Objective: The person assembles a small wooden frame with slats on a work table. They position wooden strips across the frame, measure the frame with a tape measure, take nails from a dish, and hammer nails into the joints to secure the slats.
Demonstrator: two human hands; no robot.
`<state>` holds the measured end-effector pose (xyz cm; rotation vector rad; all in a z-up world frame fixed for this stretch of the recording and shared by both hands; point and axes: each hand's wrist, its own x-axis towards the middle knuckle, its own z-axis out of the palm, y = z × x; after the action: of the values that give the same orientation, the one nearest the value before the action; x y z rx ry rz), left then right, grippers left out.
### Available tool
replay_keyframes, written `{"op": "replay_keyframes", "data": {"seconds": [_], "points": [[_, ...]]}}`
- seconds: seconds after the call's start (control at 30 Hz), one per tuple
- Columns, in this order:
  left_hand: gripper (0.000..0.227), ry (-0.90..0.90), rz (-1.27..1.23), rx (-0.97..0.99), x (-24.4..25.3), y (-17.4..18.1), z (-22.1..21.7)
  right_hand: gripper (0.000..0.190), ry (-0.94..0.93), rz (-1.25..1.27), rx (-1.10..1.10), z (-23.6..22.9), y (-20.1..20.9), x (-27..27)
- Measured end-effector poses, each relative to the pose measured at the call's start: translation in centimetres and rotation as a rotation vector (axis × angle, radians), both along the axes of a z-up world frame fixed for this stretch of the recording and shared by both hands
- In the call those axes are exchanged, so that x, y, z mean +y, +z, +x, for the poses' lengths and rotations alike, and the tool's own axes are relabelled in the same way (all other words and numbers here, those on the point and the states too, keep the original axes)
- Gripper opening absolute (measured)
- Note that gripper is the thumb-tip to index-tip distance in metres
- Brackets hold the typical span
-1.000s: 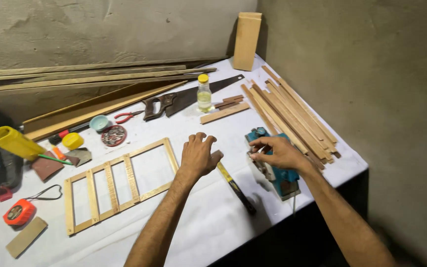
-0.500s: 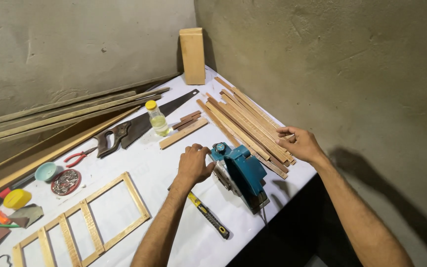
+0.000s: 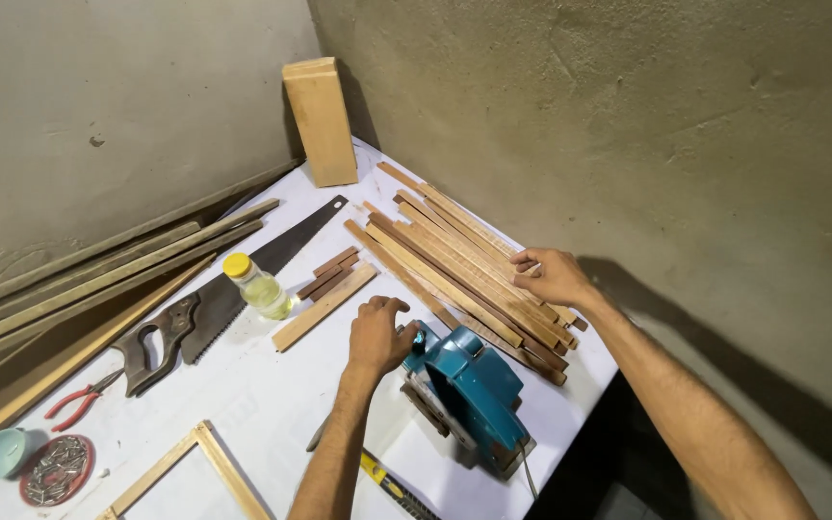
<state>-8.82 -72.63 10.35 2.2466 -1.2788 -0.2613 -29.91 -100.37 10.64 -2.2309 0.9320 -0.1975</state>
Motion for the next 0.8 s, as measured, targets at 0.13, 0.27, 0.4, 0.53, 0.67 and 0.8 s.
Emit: {"op": "replay_keyframes", "data": {"seconds": [0.13, 0.27, 0.4, 0.53, 0.67, 0.8], "points": [[0.035, 0.025, 0.028, 0.035, -2.4, -2.0, 0.0, 0.048, 0.072, -0.003, 0.047, 1.2, -3.1, -1.2], [0.037, -0.016, 0.110, 0.097, -4.7, -2.9, -0.5, 0.056, 0.129, -0.016, 0.077, 2.2, -7.1, -2.5], [0.041, 0.002, 0.202, 0.133, -6.5, -3.7, -1.7, 0.091, 0.173, -0.122, 0.283, 3.4, -6.4, -1.6], [0.043, 0.044, 0.233, 0.208, -8.6, -2.8, -3.1, 0.118, 0.209, -0.181, 0.452, 4.0, -5.6, -0.1], [0.045, 0.056, 0.339, 0.225, -10.7, -2.3, -3.8, 0.121, 0.238, -0.192, 0.432, 4.4, -6.6, -1.3], [0.043, 0.059, 0.429, 0.191, -12.2, -3.0, -4.5, 0.111, 0.252, -0.150, 0.425, 4.2, -7.8, -3.5]]}}
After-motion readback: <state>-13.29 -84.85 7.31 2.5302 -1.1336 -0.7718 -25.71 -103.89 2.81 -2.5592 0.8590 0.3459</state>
